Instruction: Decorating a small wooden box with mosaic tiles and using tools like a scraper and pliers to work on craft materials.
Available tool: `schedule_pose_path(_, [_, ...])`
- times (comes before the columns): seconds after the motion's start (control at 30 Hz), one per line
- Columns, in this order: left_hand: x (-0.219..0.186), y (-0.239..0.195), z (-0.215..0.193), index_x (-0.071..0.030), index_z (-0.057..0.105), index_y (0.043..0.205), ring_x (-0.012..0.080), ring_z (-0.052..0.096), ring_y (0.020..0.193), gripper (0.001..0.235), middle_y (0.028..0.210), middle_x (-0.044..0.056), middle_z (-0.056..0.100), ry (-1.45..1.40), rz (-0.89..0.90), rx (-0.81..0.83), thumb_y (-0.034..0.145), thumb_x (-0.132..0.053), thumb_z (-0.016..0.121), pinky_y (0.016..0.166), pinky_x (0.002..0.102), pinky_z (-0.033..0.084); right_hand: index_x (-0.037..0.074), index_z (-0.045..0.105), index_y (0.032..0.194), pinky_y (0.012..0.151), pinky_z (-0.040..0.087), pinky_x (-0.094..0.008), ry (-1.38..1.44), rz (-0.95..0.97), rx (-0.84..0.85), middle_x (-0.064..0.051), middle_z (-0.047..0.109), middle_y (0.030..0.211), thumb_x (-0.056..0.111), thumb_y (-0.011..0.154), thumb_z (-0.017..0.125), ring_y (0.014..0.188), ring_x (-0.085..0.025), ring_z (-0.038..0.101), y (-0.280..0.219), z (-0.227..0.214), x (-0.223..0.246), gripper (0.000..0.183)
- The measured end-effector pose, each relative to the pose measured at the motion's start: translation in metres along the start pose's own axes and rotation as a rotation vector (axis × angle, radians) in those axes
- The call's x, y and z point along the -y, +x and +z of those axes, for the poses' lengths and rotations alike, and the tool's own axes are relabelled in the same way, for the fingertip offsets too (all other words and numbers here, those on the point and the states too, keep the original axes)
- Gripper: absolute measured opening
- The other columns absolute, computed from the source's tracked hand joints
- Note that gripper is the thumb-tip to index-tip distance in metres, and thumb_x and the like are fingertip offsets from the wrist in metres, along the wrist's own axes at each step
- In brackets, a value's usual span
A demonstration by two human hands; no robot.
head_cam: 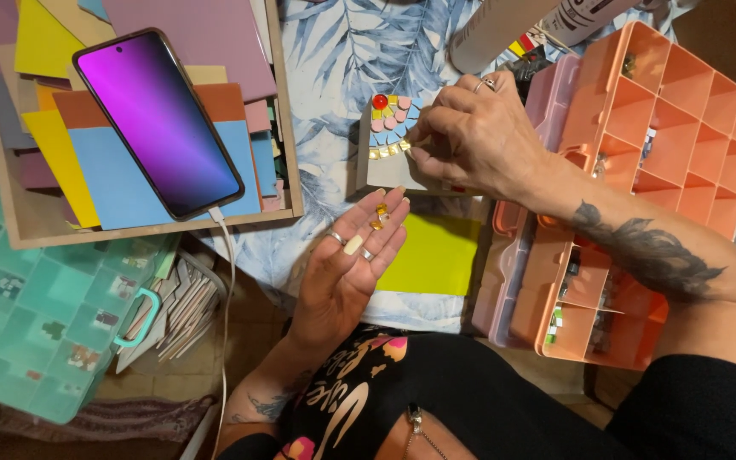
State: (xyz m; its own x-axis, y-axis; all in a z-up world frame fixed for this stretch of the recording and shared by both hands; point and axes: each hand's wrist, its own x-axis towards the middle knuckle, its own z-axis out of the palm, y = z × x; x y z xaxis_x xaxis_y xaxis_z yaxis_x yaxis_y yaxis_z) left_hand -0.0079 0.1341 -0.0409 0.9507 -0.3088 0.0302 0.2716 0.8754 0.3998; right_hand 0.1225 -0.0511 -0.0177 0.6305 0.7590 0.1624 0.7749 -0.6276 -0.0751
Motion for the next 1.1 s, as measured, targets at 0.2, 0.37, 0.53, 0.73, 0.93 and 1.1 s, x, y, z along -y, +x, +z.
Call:
schedule_pose_path(0.2, [0.001,0.004,0.003,0.002,0.025,0.128,0.0345,0.021,0.130,0.052,0.137,0.023,0.022,-0.009,-0.024,-0.021,0.088,-0.024,0.044,0.108,0.039,0.019,0.015,0.061,0.080,0.063,0.024,-0.035,-0.024,-0.006,-0.024,0.001,0.052,0.072,0.031,0.079,0.064,0.070,-0.019,0.044,0.000,0.001,-0.001,0.016])
schedule_pose_path(0.37, [0.004,0.013,0.006,0.003,0.025,0.128,0.0328,0.023,0.128,0.057,0.136,0.023,0.023,-0.037,-0.075,-0.038,0.086,-0.029,0.045,0.107,0.038,0.020,0.006,0.059,0.082,0.055,0.035,-0.031,0.218,-0.069,-0.032,-0.007,0.055,0.074,0.019,0.079,0.060,0.065,-0.018,0.048,-0.002,-0.025,0.004,0.013])
schedule_pose_path(0.53, [0.016,0.018,0.002,-0.001,0.023,0.131,0.0299,0.028,0.125,0.064,0.135,0.018,0.026,-0.105,-0.115,-0.072,0.082,-0.032,0.050,0.107,0.040,0.021,0.006,0.058,0.079,0.059,0.039,-0.026,0.452,-0.176,-0.007,-0.006,0.055,0.074,0.021,0.081,0.056,0.067,-0.017,0.049,-0.017,-0.032,0.016,0.015])
schedule_pose_path(0.73, [0.020,0.020,0.006,-0.002,0.020,0.132,0.0281,0.025,0.127,0.063,0.138,0.018,0.019,-0.058,-0.125,-0.016,0.084,-0.034,0.046,0.107,0.039,0.019,0.012,0.058,0.091,0.067,0.031,-0.032,0.242,-0.241,-0.039,-0.005,0.051,0.079,0.025,0.081,0.060,0.071,-0.017,0.045,-0.027,-0.028,0.019,0.016])
schedule_pose_path(0.93, [0.022,0.020,0.006,-0.001,0.018,0.132,0.0296,0.022,0.128,0.060,0.139,0.018,0.017,-0.044,-0.108,-0.015,0.086,-0.033,0.040,0.108,0.038,0.018,0.013,0.059,0.089,0.063,0.030,-0.033,0.255,-0.291,-0.055,-0.005,0.055,0.088,0.020,0.078,0.063,0.075,-0.018,0.047,-0.028,-0.030,0.019,0.014])
schedule_pose_path(1.1, [0.023,0.020,0.007,-0.002,0.020,0.132,0.0246,0.026,0.127,0.057,0.139,0.016,0.020,-0.027,-0.097,-0.031,0.087,-0.032,0.039,0.106,0.035,0.021,0.018,0.060,0.086,0.064,0.028,-0.033,0.269,-0.264,-0.002,-0.004,0.051,0.083,0.024,0.077,0.061,0.076,-0.018,0.046,-0.038,-0.026,0.016,0.011])
